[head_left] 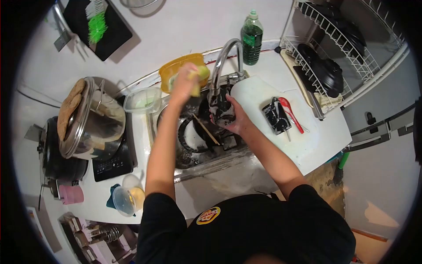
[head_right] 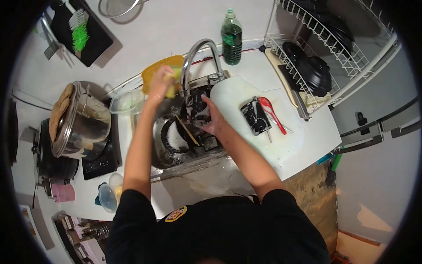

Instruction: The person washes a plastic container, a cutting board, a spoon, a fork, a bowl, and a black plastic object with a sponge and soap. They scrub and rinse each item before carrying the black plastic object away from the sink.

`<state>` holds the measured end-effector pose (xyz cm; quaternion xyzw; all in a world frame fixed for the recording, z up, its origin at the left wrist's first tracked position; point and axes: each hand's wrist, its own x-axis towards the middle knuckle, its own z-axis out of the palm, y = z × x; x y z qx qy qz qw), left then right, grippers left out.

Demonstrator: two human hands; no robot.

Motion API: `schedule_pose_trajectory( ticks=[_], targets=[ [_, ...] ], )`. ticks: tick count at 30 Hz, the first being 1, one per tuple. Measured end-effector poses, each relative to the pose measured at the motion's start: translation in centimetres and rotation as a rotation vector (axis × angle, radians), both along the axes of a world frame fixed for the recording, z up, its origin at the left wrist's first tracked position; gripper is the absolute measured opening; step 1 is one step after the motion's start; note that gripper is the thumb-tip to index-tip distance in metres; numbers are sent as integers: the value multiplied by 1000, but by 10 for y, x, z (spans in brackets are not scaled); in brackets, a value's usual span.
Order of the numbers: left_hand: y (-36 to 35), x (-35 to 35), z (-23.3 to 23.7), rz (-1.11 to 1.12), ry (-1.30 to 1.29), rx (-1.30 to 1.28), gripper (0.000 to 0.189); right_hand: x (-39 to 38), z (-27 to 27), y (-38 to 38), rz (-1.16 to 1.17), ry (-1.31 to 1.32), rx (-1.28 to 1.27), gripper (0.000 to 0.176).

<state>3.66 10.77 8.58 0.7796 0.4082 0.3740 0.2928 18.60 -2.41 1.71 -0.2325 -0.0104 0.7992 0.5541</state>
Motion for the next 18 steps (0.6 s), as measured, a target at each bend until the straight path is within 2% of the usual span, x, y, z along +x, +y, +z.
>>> schedule_pose_trajectory(
  ticks=[1, 2, 3, 5, 6, 9, 10, 12, 13, 14, 17, 18],
  targets=[
    [-19, 4, -20, 4, 64, 198, 25, -5, 2, 2, 25, -33, 19, 39],
    [-51, 16, -34, 116, 234, 330, 27, -12, 2, 7, 10, -13, -3, 38],
    [-80, 26, -43, 232, 408, 455, 29, -17, -12, 15, 36, 21, 91, 39],
    [-111, 26, -26, 215, 266, 279, 29, -22, -53, 27, 85, 94, 277, 40],
    [-120, 23, -19, 201, 188, 193, 29, -22, -42, 15, 155, -80, 206, 43],
    [-90, 5, -13, 486, 78, -178, 35, -29, -21, -6, 262, -261, 82, 44],
    [-86, 2, -16, 501, -13, -241, 36, -29, -19, -13, 204, -232, 55, 44],
    [-101, 18, -45, 414, -66, 100, 32, -29, -12, -21, 89, -178, 12, 43],
    [-118, 26, -38, 367, -90, 275, 30, -29, -9, -20, 30, -148, -4, 43],
    [-135, 31, -31, 252, 69, 208, 21, -26, -9, -20, 69, -186, 21, 45],
    [-95, 15, -40, 377, -107, 155, 18, -13, -9, -26, 113, -280, 80, 49],
    [-89, 9, -37, 402, -87, 120, 16, -16, -6, -28, 97, -296, 90, 49]
  ],
)
